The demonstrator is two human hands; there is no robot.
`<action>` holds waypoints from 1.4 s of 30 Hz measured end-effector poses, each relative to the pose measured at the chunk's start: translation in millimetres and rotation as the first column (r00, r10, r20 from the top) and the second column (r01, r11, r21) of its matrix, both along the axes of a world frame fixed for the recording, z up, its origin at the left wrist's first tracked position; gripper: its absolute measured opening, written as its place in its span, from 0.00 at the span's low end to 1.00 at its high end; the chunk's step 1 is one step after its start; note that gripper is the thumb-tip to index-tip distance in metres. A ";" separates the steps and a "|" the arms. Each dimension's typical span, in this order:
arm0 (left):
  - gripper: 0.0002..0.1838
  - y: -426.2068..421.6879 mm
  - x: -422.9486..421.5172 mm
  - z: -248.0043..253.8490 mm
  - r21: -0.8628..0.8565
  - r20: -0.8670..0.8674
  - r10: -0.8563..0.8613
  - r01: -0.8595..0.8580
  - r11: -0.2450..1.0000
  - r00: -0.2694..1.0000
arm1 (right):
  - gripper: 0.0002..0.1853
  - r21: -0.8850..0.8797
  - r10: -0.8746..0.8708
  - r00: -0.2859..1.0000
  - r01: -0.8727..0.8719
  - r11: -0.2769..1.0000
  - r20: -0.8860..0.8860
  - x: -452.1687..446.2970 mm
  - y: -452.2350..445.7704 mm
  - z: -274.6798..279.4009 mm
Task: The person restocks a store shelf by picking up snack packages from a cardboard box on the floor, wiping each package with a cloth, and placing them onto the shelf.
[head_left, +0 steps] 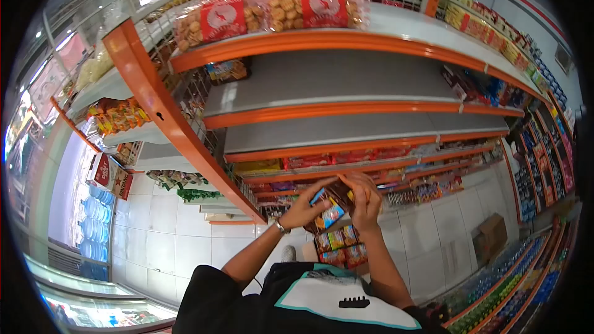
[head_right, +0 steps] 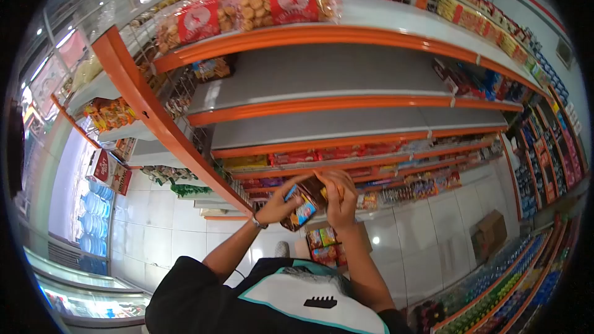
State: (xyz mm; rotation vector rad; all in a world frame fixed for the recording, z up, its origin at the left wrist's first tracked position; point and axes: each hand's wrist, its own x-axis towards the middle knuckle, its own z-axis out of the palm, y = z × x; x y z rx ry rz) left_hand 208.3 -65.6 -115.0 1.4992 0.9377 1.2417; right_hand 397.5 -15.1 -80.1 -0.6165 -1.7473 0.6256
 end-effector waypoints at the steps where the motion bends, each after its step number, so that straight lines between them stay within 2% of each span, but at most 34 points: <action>1: 0.32 1.3 0.3 -4.5 -0.068 0.041 0.013 -0.010 0.998 0.999 | 0.18 -0.135 -0.019 1.000 0.017 0.991 -0.013 -1.1 -1.9 0.0; 3: 0.31 5.8 -1.0 -25.3 -0.226 -0.001 0.139 -0.136 0.965 0.990 | 0.19 0.006 -0.057 0.996 0.058 0.998 -0.064 -10.0 -8.0 1.9; 5: 0.30 5.8 8.0 -13.4 -0.192 0.040 0.154 -0.144 0.971 0.987 | 0.21 0.149 -0.075 0.997 0.070 0.986 0.027 -11.1 -15.8 12.8; 7: 0.30 14.5 11.2 -28.9 -0.287 0.227 0.128 -0.060 0.956 0.965 | 0.23 0.174 -0.109 0.993 0.099 0.980 0.050 -9.0 -12.9 3.9; 9: 0.31 11.0 22.2 -16.3 -0.461 0.480 0.175 0.078 0.884 0.860 | 0.25 0.093 -0.145 0.987 0.138 0.986 0.075 -6.6 -6.4 -8.3; 10: 0.31 13.4 25.0 -10.6 -0.465 0.478 0.174 0.080 0.882 0.861 | 0.27 0.045 -0.164 0.982 0.160 0.986 0.091 -5.8 -6.2 -12.7; 11: 0.32 15.5 24.7 -11.2 -0.539 0.474 0.193 0.110 0.835 0.859 | 0.27 0.039 -0.170 0.981 0.167 0.985 0.092 -5.8 -9.4 -15.1; 13: 0.33 18.2 31.7 1.5 -0.609 0.561 0.261 0.178 0.773 0.785 | 0.30 0.083 -0.121 0.958 0.103 0.991 0.258 -8.3 -21.2 -18.6; 14: 0.33 22.3 30.6 -5.4 -0.608 0.561 0.257 0.181 0.773 0.787 | 0.33 0.070 -0.079 0.945 0.059 0.996 0.317 -10.7 -32.2 -19.4; 16: 0.35 34.2 27.3 -24.7 -0.495 0.759 0.187 0.368 0.787 0.623 | 0.33 0.101 -0.075 0.929 0.041 0.994 0.362 -8.9 -45.3 -24.1; 17: 0.35 38.2 27.3 -30.8 -0.492 0.760 0.180 0.371 0.787 0.625 | 0.34 0.128 -0.069 0.911 0.017 0.992 0.407 -7.8 -47.6 -26.4; 19: 0.35 36.4 29.0 -39.2 -0.430 0.880 0.212 0.523 0.736 0.425 | 0.33 0.144 -0.088 0.908 0.031 0.989 0.409 -3.4 -45.3 -37.5; 20: 0.35 34.9 30.4 -48.2 -0.480 0.866 0.294 0.514 0.710 0.404 | 0.33 0.161 -0.139 0.902 0.079 0.984 0.409 0.4 -40.8 -44.4; 21: 0.35 30.8 36.0 -44.6 -0.483 0.865 0.295 0.517 0.707 0.405 | 0.33 0.178 -0.190 0.893 0.126 0.976 0.408 3.6 -36.4 -47.6; 23: 0.35 22.8 49.6 -30.8 -0.537 0.840 0.405 0.444 0.717 0.362 | 0.30 0.156 -0.230 0.901 0.185 0.970 0.366 4.6 -29.1 -49.7; 24: 0.37 21.5 49.3 -30.6 -0.489 0.863 0.328 0.470 0.734 0.385 | 0.28 -0.106 -0.094 0.988 0.108 0.989 0.122 1.8 -26.8 -49.7; 25: 0.37 20.1 49.1 -30.3 -0.489 0.863 0.326 0.474 0.732 0.387 | 0.26 -0.332 -0.014 0.987 -0.040 0.942 -0.161 0.5 -24.7 -49.3; 27: 0.38 14.9 49.5 -27.6 -0.496 0.861 0.341 0.479 0.724 0.376 | 0.26 -0.324 0.033 0.992 -0.072 0.943 -0.123 6.3 -17.1 -48.8; 29: 0.39 13.6 45.9 -39.0 -0.489 0.863 0.335 0.459 0.742 0.378 | 0.27 -0.598 0.072 0.909 -0.328 0.732 -0.410 6.8 -15.2 -52.2; 31: 0.33 12.3 44.0 -34.4 -0.658 0.670 0.430 0.215 0.722 0.605 | 0.29 -0.566 0.087 0.910 -0.325 0.758 -0.406 5.0 -16.5 -47.5; 32: 0.33 12.0 39.1 -31.1 -0.657 0.670 0.430 0.213 0.723 0.605 | 0.28 -0.559 0.076 0.926 -0.287 0.778 -0.369 5.6 -19.6 -49.2; 34: 0.26 11.1 26.3 -24.0 -0.711 0.576 0.382 0.211 0.671 0.723 | 0.28 -0.550 0.070 0.941 -0.252 0.797 -0.330 3.6 -25.6 -43.4; 36: 0.24 8.4 24.1 -19.2 -0.686 0.604 0.373 0.221 0.694 0.704 | 0.28 -0.274 0.109 0.984 -0.145 0.951 -0.143 0.4 -32.0 -36.9; 37: 0.23 7.0 22.7 -18.2 -0.661 0.631 0.360 0.233 0.713 0.687 | 0.28 -0.273 0.112 0.983 -0.148 0.951 -0.144 0.7 -33.8 -39.4; 39: 0.23 3.9 20.6 -19.4 -0.664 0.641 0.354 0.260 0.701 0.681 | 0.28 -0.107 0.136 0.982 -0.122 0.987 0.132 2.2 -34.3 -46.0; 41: 0.26 -2.5 28.4 -9.8 -0.642 0.641 0.292 0.287 0.710 0.710 | 0.29 -0.091 0.143 0.980 -0.132 0.987 0.135 4.3 -28.2 -48.8; 42: 0.28 -4.5 29.0 -10.7 -0.646 0.648 0.293 0.304 0.700 0.703 | 0.29 -0.076 0.078 0.987 -0.068 0.995 0.143 6.0 -23.2 -47.3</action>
